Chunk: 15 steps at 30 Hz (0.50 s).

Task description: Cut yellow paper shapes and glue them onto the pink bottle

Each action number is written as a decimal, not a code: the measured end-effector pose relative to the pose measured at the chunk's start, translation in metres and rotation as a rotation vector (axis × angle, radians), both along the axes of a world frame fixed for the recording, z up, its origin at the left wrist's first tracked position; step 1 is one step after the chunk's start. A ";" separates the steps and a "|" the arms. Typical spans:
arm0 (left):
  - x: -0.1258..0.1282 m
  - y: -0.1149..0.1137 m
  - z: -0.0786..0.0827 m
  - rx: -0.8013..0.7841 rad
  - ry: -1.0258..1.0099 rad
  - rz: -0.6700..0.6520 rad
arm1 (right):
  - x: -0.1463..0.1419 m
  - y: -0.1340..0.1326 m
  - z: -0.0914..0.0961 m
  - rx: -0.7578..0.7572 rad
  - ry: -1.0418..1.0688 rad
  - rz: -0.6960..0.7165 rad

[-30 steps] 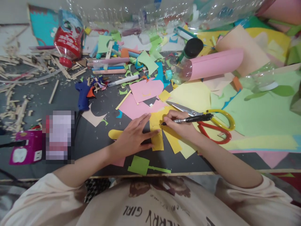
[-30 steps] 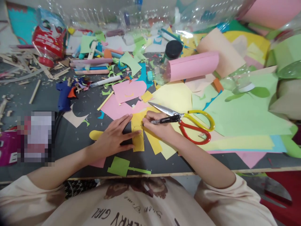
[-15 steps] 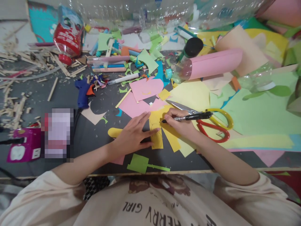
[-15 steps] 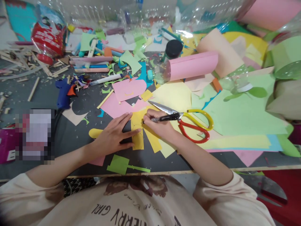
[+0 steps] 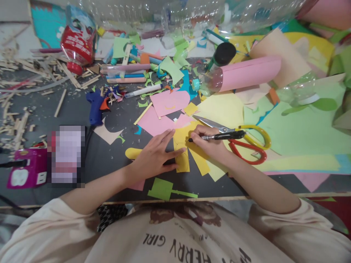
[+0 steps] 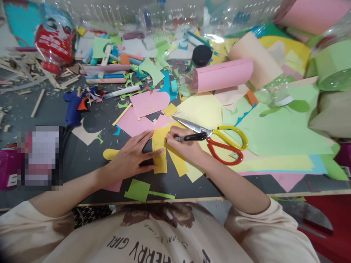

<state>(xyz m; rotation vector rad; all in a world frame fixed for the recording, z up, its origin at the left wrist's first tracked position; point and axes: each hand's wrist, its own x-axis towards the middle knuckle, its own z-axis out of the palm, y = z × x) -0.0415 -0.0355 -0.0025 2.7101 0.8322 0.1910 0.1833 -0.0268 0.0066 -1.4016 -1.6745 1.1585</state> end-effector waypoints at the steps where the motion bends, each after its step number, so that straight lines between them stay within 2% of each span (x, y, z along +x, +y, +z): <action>1: 0.000 0.000 0.000 0.000 0.001 0.001 | 0.000 0.000 0.000 0.000 0.007 0.011; 15: 0.000 0.001 0.001 0.028 -0.004 -0.014 | -0.001 -0.001 -0.005 -0.035 0.041 -0.115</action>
